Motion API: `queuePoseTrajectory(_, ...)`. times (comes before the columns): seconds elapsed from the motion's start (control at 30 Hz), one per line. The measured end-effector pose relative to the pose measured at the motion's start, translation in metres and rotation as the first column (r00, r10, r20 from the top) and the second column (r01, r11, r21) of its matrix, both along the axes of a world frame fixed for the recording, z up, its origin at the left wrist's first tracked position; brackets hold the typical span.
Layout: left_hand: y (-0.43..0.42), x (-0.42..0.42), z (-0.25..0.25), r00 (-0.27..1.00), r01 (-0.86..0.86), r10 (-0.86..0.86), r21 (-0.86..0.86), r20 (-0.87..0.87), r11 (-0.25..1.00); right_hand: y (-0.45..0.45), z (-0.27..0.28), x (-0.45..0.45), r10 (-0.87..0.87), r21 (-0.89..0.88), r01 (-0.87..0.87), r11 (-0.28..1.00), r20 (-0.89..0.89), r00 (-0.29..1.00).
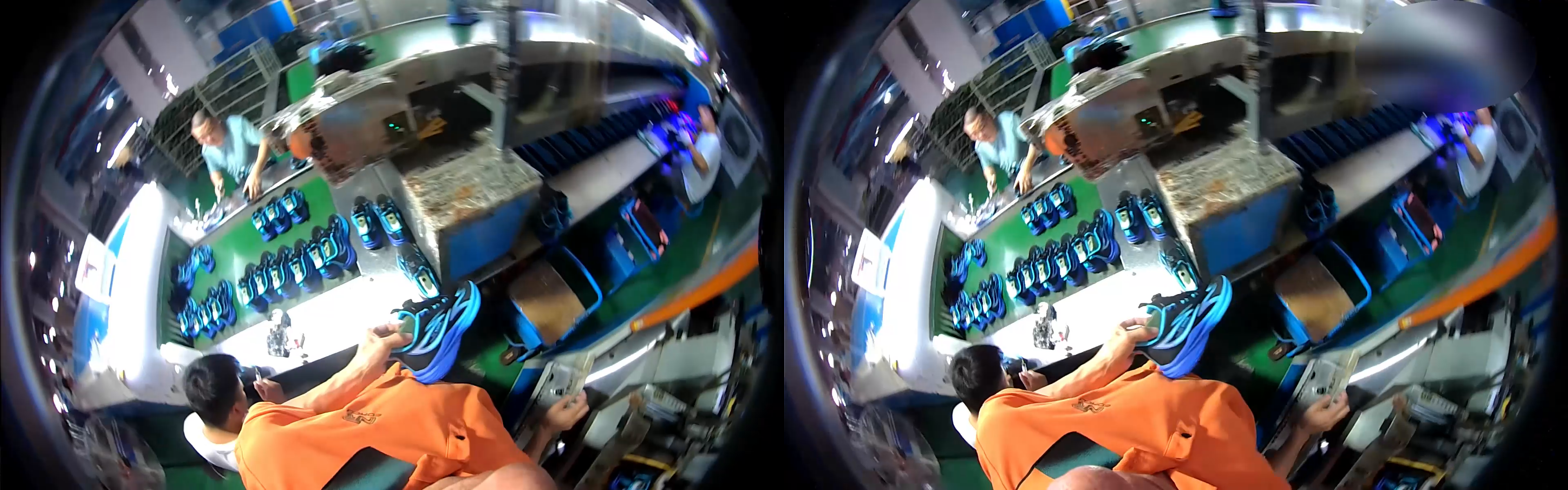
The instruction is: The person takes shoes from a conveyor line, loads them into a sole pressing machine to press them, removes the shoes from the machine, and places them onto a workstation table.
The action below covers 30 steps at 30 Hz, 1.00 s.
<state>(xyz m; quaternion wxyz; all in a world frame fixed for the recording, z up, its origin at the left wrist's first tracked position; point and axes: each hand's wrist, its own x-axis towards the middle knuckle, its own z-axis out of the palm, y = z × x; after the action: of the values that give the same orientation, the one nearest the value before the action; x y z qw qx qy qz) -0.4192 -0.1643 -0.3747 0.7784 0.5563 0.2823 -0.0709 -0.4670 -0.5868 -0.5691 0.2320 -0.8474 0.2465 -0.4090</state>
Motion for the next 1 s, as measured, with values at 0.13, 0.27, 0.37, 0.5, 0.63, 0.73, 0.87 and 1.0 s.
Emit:
queuePoseTrajectory(0.13,0.072,0.005,0.008,0.973,-0.232,0.231,-0.049,-0.024,0.971,0.026,0.108,0.122,0.271,0.192,-0.327,0.925,0.267,0.925)
queuePoseTrajectory(0.27,0.134,0.03,0.0,0.926,-0.378,0.378,-0.008,-0.017,0.926,0.116,0.248,0.24,0.58,-0.15,-0.565,0.812,0.328,0.746)
queuePoseTrajectory(0.37,0.201,0.082,-0.017,0.824,-0.555,0.553,-0.021,0.125,0.832,0.211,0.37,0.321,0.817,-0.526,-0.634,0.568,0.268,0.51)
queuePoseTrajectory(0.5,0.306,0.172,-0.062,0.75,-0.655,0.634,0.075,0.19,0.752,0.394,0.495,0.411,0.93,-0.813,-0.582,0.029,-0.192,0.313)
queuePoseTrajectory(0.63,0.41,0.262,-0.134,0.711,-0.7,0.691,0.218,0.131,0.68,0.509,0.523,0.47,0.809,-0.772,-0.576,-0.268,-0.505,0.301)
queuePoseTrajectory(0.73,0.479,0.327,-0.175,0.685,-0.706,0.709,0.397,0.171,0.587,0.552,0.54,0.519,0.673,-0.743,-0.497,-0.448,-0.647,0.359)
queuePoseTrajectory(0.87,0.534,0.396,-0.226,0.808,-0.485,0.533,0.796,0.25,0.362,0.618,0.536,0.584,0.659,-0.661,-0.543,-0.518,-0.713,0.239)
queuePoseTrajectory(1.0,0.56,0.427,-0.293,0.894,-0.299,0.414,0.915,0.17,0.271,0.629,0.527,0.645,0.598,-0.679,-0.591,-0.436,-0.709,0.374)
